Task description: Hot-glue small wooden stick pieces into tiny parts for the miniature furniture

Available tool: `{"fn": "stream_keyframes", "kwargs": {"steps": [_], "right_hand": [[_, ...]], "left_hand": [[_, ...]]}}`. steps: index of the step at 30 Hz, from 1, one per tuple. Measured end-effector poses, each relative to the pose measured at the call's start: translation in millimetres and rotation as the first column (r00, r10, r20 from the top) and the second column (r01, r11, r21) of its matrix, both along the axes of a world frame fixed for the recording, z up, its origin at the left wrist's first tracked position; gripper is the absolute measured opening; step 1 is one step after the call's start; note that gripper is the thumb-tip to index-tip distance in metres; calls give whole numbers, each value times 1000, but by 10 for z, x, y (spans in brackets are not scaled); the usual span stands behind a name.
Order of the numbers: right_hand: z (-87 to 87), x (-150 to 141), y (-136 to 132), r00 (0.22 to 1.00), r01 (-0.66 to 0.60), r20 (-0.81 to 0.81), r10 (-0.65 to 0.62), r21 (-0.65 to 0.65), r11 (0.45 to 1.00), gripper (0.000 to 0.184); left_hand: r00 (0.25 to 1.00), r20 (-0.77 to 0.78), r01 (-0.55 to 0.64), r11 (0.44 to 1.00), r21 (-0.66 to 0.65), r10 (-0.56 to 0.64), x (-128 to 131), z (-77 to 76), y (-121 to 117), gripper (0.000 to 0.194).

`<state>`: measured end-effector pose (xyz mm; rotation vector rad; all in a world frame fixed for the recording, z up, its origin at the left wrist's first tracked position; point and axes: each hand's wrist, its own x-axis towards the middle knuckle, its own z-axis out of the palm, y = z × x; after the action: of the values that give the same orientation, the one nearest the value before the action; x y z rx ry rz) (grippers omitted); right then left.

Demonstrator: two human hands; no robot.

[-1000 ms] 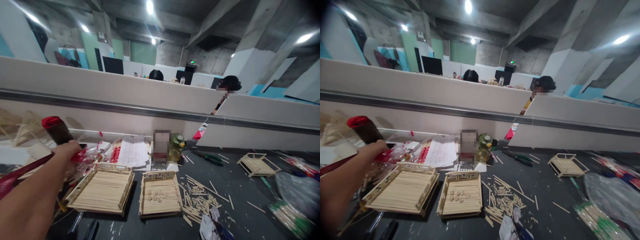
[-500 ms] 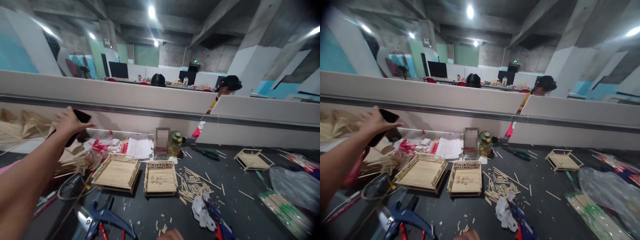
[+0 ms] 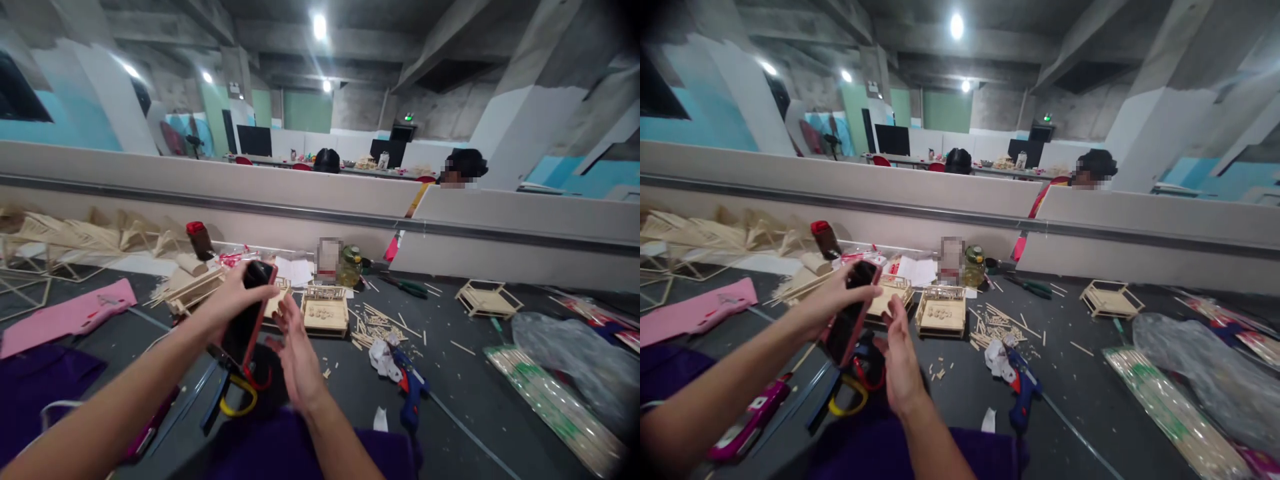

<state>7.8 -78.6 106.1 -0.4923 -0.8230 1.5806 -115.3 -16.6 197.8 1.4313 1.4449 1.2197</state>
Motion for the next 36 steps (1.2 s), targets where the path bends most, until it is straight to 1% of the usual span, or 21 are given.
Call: {"fn": "stream_keyframes", "kwargs": {"steps": [1,2,4,6,7,8,10,12,13,14,15,17,19,22,23,25,27,29,31,36], "right_hand": [[-23,-117,26,994,-55,-97,53,-22,998,55],[-64,-217,38,982,-61,-180,50,-59,996,57],[-164,-338,25,962,-99,-269,48,-182,978,56],[-240,-338,-13,945,-186,-315,84,-308,933,54],[-259,-301,-32,933,-242,-338,121,-344,907,54],[-266,-250,-50,918,-296,-364,160,-359,885,57],[-259,-138,-77,885,-375,-409,220,-350,858,62],[-260,-55,-97,869,-401,-437,235,-341,850,64],[-271,-32,-104,866,-407,-441,237,-345,846,65],[-291,-20,-111,866,-414,-437,244,-353,839,66],[-318,-17,-117,867,-422,-428,254,-362,831,69],[-384,-33,-128,873,-431,-406,272,-377,820,72],[-453,-63,-143,879,-423,-394,268,-384,821,72],[-544,-105,-178,897,-399,-363,251,-424,813,71],[-570,-115,-193,903,-396,-347,252,-447,802,72],[-615,-127,-226,904,-403,-337,262,-466,788,73],[-651,-132,-258,890,-424,-363,277,-429,798,73],[-676,-135,-285,874,-439,-389,291,-375,816,71],[-690,-138,-304,874,-438,-385,297,-359,824,70],[-688,-144,-314,894,-420,-344,288,-414,808,70]], "left_hand": [[999,27,31,999,-18,-31,69,-105,-93,65],[998,57,38,999,-18,-37,111,-199,-167,64],[984,174,58,997,-48,-49,121,-346,-287,59],[924,378,97,991,-94,-54,52,-457,-408,54],[882,471,82,992,-99,-25,2,-511,-480,51],[838,546,51,994,-97,10,-50,-573,-562,49],[778,615,-95,991,-90,130,-138,-728,-755,46],[777,582,-202,971,-130,240,-185,-916,-971,44],[793,556,-184,968,-169,248,-193,-1012,-1077,43],[807,555,-113,975,-191,202,-193,-1103,-1176,44],[813,567,-4,975,-221,132,-191,-1184,-1263,47],[817,576,111,969,-220,37,-187,-1311,-1390,50],[821,568,184,968,-170,-56,-198,-1397,-1453,50],[817,555,283,948,-148,-157,-230,-1495,-1468,60],[814,557,295,943,-156,-162,-237,-1529,-1466,66],[809,570,282,946,-162,-144,-241,-1601,-1471,80],[796,591,271,949,-160,-128,-236,-1671,-1488,90],[780,615,270,950,-156,-120,-229,-1728,-1510,94],[766,632,273,950,-153,-119,-229,-1766,-1526,95],[749,651,279,951,-137,-126,-244,-1809,-1531,94]]}}
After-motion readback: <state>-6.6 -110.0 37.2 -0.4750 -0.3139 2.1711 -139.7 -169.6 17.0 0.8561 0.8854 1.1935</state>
